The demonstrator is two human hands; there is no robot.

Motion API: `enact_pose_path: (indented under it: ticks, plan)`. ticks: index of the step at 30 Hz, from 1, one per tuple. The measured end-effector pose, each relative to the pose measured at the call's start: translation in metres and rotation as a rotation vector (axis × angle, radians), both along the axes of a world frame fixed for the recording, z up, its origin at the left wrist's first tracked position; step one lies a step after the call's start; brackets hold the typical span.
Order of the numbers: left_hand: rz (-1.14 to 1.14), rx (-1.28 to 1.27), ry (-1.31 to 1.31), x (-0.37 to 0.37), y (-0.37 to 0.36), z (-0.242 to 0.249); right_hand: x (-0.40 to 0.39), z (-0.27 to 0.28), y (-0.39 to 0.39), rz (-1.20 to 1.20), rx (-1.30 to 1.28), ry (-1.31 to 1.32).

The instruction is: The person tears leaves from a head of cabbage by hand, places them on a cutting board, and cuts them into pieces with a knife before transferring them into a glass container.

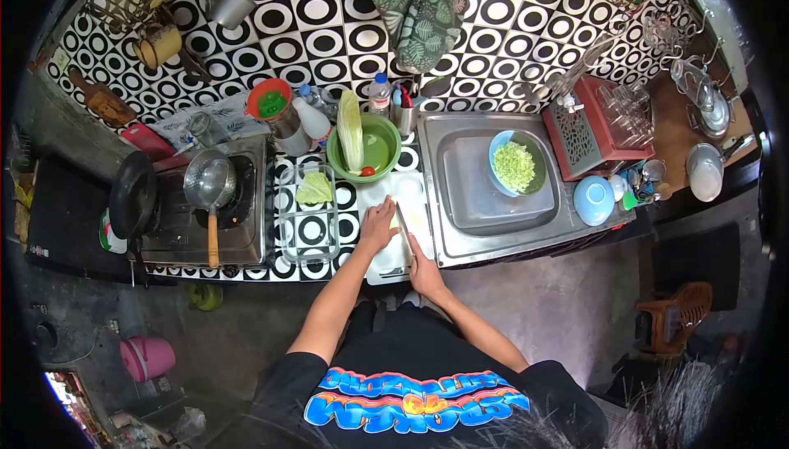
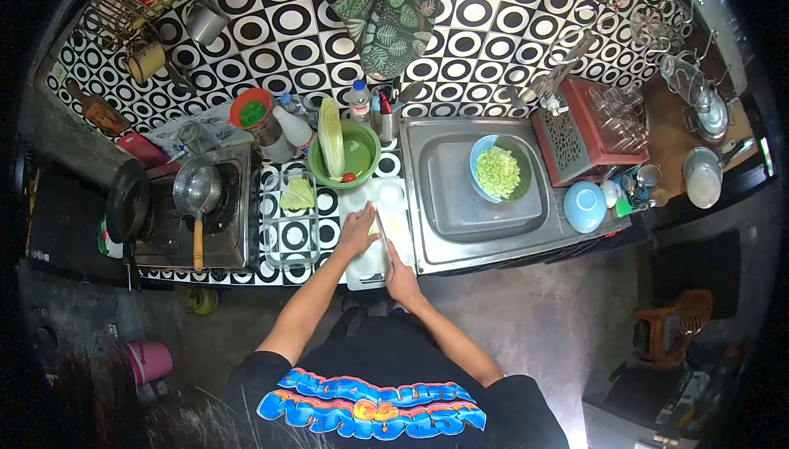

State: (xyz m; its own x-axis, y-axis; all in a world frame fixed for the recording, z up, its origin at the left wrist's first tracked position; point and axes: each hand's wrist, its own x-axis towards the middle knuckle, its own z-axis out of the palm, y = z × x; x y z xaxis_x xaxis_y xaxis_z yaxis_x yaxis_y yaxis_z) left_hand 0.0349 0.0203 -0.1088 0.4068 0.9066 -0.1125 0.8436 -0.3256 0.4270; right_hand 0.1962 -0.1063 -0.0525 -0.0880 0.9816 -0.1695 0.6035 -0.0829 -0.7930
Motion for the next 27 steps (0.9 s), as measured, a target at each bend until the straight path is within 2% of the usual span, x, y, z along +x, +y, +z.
enact_pose_path:
  ticks: [13,16,22,27]
  plan:
    - [0.029,-0.011,-0.035,-0.001,0.001,-0.002,-0.009,0.026,0.025,-0.032,-0.047,-0.012]
    - [0.046,-0.036,-0.083,-0.002,0.001,0.002,-0.01,0.01,0.039,-0.012,-0.036,-0.066]
    - [0.049,-0.047,-0.009,0.001,0.003,0.002,-0.018,-0.016,0.055,-0.025,0.008,-0.04]
    - [0.042,-0.059,0.061,0.004,0.004,0.003,-0.029,-0.033,0.055,-0.043,0.155,-0.033]
